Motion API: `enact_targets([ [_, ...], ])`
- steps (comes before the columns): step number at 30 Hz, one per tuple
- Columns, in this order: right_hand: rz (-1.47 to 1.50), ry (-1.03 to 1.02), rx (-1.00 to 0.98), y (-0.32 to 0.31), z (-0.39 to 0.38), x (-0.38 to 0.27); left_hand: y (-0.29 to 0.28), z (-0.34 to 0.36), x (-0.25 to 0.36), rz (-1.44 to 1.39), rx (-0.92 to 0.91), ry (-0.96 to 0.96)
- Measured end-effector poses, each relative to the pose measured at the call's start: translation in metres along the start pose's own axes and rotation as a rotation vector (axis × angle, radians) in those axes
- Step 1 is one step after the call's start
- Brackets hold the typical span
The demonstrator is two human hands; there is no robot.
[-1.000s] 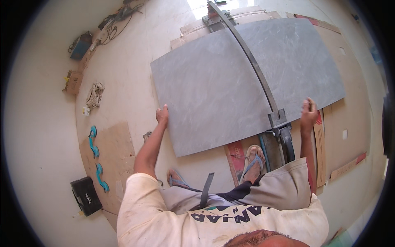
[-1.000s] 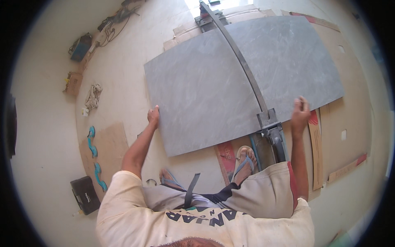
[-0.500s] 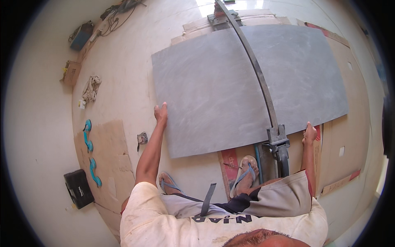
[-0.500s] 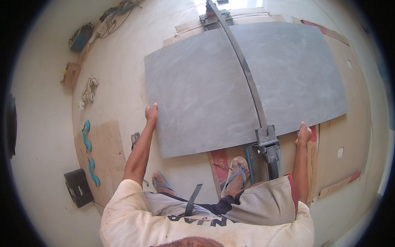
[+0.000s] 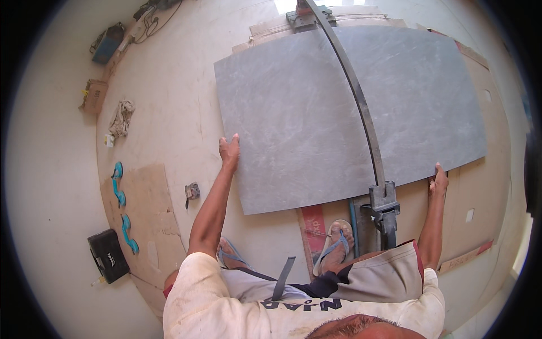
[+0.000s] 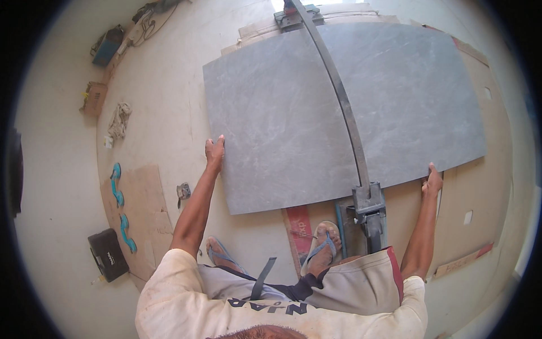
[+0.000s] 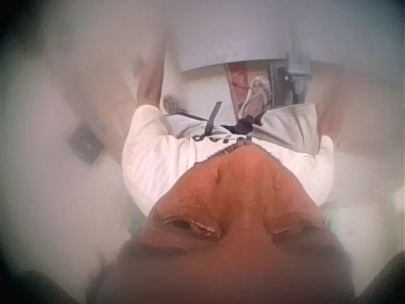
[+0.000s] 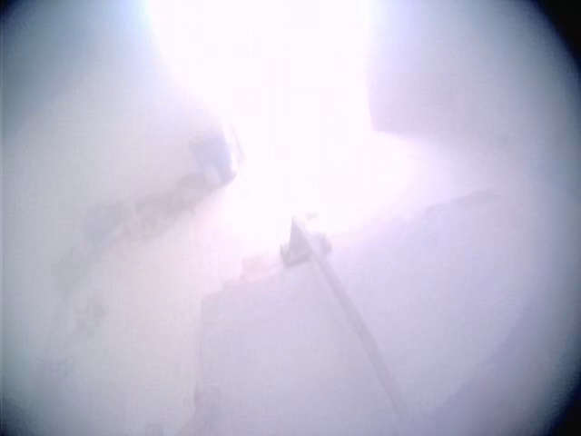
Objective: The person measures a large rectangular tile using a tape measure and marks it with a pencil. They then position the tile on a manual tile cutter, align the cutting wheel with the mark, and apply pressure to score the tile. Finally, they use the cutter's handle to snap the tile along the scored line, separating it into two pieces.
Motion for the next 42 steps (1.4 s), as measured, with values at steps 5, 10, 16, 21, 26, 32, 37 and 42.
enact_targets([
  [5, -0.014, 0.039, -0.02, 0.0, -0.005, -0.009, 0.001, -0.01, 0.009, -0.005, -0.022, -0.014],
  [10, -0.028, 0.027, -0.046, 0.002, 0.001, -0.011, 0.002, -0.006, 0.011, -0.011, 0.013, 0.0],
  [16, -0.141, -0.015, 0.007, 0.0, 0.014, -0.019, 0.009, -0.005, 0.019, -0.071, -0.053, -0.016],
  [21, -0.063, -0.012, -0.039, 0.003, 0.023, -0.021, 0.017, -0.008, 0.025, -0.014, 0.004, -0.012],
  [26, -0.115, 0.0, -0.038, -0.005, 0.047, -0.024, 0.023, -0.006, 0.023, -0.038, -0.031, -0.013],
  [32, -0.117, -0.023, -0.051, -0.006, 0.072, -0.031, 0.036, -0.017, 0.043, -0.022, -0.029, -0.006],
  [37, -0.089, 0.016, -0.104, 0.0, 0.08, -0.038, 0.044, -0.015, 0.044, -0.044, -0.025, 0.008],
  [42, -0.124, 0.037, -0.104, 0.003, 0.083, -0.045, 0.05, -0.011, 0.039, -0.041, -0.039, -0.006],
])
Point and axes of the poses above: each hand's wrist, its own z-axis towards the middle knuckle, its own y-axis out of the palm, x = y × z, the point moved 3 cm from there along z, towards the middle knuckle, and after that the axes turned 10 degrees about -z, right-handed, at the moved point
